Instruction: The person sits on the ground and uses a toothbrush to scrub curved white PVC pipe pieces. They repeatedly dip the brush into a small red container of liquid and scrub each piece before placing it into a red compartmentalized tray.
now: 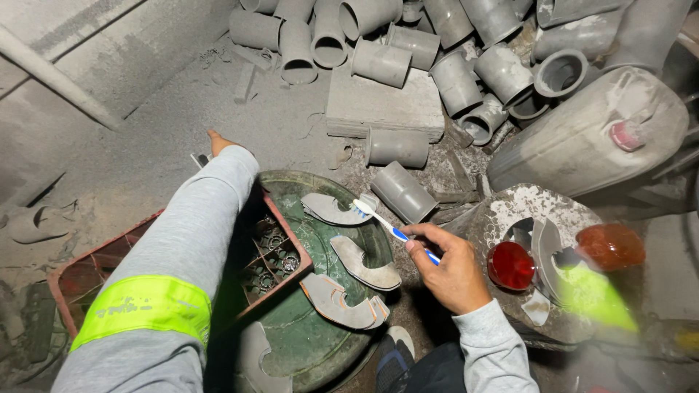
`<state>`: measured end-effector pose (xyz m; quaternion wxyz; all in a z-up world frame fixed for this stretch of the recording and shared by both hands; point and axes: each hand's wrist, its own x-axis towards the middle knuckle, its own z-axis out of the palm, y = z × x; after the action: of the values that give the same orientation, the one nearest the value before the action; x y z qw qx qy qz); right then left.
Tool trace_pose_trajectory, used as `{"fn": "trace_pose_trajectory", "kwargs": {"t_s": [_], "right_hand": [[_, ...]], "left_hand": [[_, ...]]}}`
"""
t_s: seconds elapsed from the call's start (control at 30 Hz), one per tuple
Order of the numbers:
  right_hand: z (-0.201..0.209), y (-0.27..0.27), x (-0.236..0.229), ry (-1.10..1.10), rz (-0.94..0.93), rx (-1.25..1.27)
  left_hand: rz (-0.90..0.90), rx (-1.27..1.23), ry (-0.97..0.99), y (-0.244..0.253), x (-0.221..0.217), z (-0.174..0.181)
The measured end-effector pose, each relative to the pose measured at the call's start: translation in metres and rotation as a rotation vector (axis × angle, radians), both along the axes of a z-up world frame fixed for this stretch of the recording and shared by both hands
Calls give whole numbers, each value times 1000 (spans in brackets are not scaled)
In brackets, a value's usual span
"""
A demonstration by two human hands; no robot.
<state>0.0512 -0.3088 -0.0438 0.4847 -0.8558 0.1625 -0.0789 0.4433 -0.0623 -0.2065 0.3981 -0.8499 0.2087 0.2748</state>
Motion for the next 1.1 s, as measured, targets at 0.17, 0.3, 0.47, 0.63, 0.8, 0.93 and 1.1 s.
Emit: {"fn": "trace_pose_trajectory", "kwargs": {"t_s": [0.17,0.3,0.47,0.63,0.8,0.93,1.1], "right_hand": [[0,1,1,14,3,1],[1,3,-1,-19,37,-1],[2,5,0,-6,38,-34],[1,5,2,-8,43,2],[1,6,3,12,36,-3],[4,9,4,29,37,-34],[5,9,4,14,52,-25]], "left_hand": [[-26,-66,15,5,-6,-2],[47,-10,7,5,7,-5],[103,-22,47,3,16,1],[133,-45,94,-2,13,12],[157,-54,124,-3,5,21],[176,-61,133,0,4,29],[193,-69,143,-6,8,33]]}}
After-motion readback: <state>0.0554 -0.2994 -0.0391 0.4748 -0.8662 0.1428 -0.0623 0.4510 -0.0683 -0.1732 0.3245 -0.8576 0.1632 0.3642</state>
